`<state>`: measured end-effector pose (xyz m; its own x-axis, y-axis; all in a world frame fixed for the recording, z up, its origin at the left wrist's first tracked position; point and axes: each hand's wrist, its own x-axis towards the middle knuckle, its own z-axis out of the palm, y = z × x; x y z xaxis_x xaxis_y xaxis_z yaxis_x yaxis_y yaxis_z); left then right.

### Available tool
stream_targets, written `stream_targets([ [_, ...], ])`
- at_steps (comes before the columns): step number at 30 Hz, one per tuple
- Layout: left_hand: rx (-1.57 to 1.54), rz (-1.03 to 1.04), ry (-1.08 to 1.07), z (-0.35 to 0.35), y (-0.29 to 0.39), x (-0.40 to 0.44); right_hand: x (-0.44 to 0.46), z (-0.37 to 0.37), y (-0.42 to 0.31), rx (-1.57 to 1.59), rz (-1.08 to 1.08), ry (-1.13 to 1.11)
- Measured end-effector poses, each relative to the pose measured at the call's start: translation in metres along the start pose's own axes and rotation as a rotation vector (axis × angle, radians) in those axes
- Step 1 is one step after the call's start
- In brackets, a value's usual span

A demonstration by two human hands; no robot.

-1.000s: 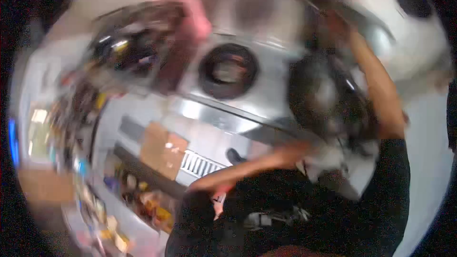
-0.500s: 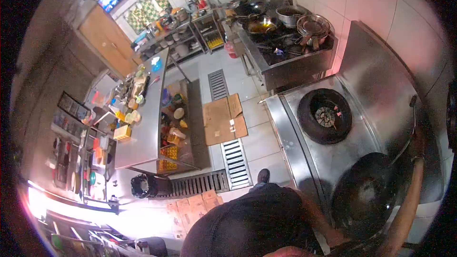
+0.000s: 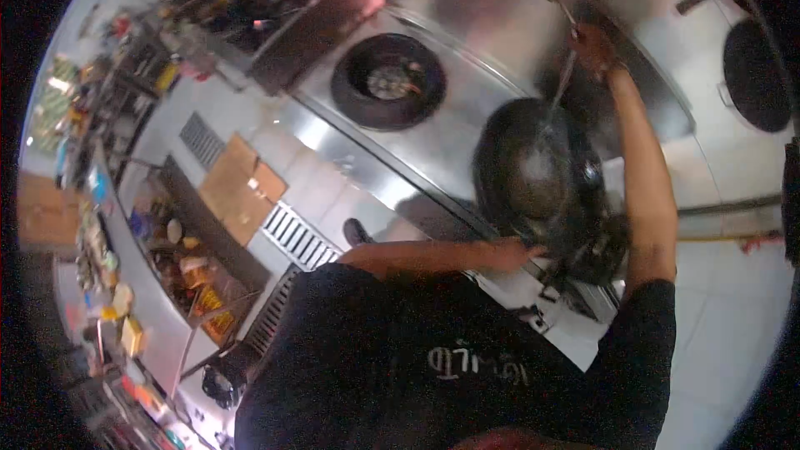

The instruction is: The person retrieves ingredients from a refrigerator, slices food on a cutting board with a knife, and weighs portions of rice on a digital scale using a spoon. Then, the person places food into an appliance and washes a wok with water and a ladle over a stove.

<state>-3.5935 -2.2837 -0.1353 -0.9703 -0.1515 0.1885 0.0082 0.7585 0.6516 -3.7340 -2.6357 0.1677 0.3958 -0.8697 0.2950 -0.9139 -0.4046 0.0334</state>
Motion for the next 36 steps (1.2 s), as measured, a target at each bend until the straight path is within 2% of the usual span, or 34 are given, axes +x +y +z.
stream_targets([
  [1, -0.13, -0.074, -0.094, -0.007, 0.003, -0.002, 0.0, 0.0, -0.005, -0.004, 0.007, 0.004],
  [3, 0.046, -0.137, -0.069, -0.062, 0.043, -0.014, -0.006, -0.007, -0.005, -0.006, -0.019, 0.076],
  [4, 0.037, -0.11, -0.072, -0.086, 0.061, -0.027, -0.003, -0.018, -0.015, -0.018, -0.021, -0.022],
  [5, 0.2, -0.034, -0.006, -0.113, 0.077, -0.04, -0.001, -0.021, -0.012, -0.025, -0.017, -0.077],
  [7, 0.188, 0.0, 0.063, -0.114, 0.087, -0.067, -0.002, -0.021, -0.002, -0.06, -0.039, -0.125],
  [10, -0.204, -0.126, 0.069, -0.127, 0.086, -0.141, 0.006, -0.019, 0.003, -0.11, -0.058, -0.115],
  [12, -0.458, -0.491, -0.109, -0.185, 0.118, -0.199, -0.001, -0.013, 0.002, -0.096, -0.057, -0.096],
  [14, -0.573, -0.686, 0.132, -0.172, 0.116, -0.273, -0.004, -0.013, 0.0, -0.083, -0.05, -0.08],
  [16, -0.375, -0.866, 0.354, -0.14, 0.111, -0.343, -0.006, -0.01, 0.002, -0.06, -0.042, -0.063],
  [18, -0.198, -1.143, 0.385, -0.125, 0.132, -0.388, -0.006, -0.007, 0.007, -0.027, -0.031, -0.037],
  [20, -0.494, -1.379, 0.56, -0.11, 0.15, -0.413, -0.008, 0.002, 0.024, 0.126, 0.01, 0.014],
  [21, -0.595, -1.486, 0.636, -0.11, 0.161, -0.419, -0.008, 0.01, 0.038, 0.344, 0.073, 0.065],
  [22, -0.593, -1.509, 0.661, -0.101, 0.164, -0.429, -0.013, 0.02, 0.054, 0.595, 0.141, 0.135],
  [23, -0.572, -1.509, 0.618, -0.079, 0.162, -0.443, -0.005, 0.007, 0.054, 0.198, -0.04, 0.152],
  [24, -0.553, -1.504, 0.577, -0.051, 0.159, -0.46, -0.003, -0.007, 0.049, 0.085, -0.061, 0.099],
  [26, -0.247, -1.391, 0.565, 0.001, 0.166, -0.485, -0.004, -0.022, 0.044, 0.068, -0.023, -0.01],
  [27, -0.215, -1.336, 0.567, 0.022, 0.169, -0.494, 0.001, -0.027, 0.042, 0.071, -0.018, -0.031],
  [32, -0.779, -1.117, 0.817, 0.09, 0.201, -0.505, 0.013, -0.041, 0.037, 0.026, -0.013, -0.107],
  [36, -0.937, -0.971, 0.935, 0.109, 0.208, -0.501, 0.014, -0.055, 0.02, 0.021, -0.055, -0.175],
])
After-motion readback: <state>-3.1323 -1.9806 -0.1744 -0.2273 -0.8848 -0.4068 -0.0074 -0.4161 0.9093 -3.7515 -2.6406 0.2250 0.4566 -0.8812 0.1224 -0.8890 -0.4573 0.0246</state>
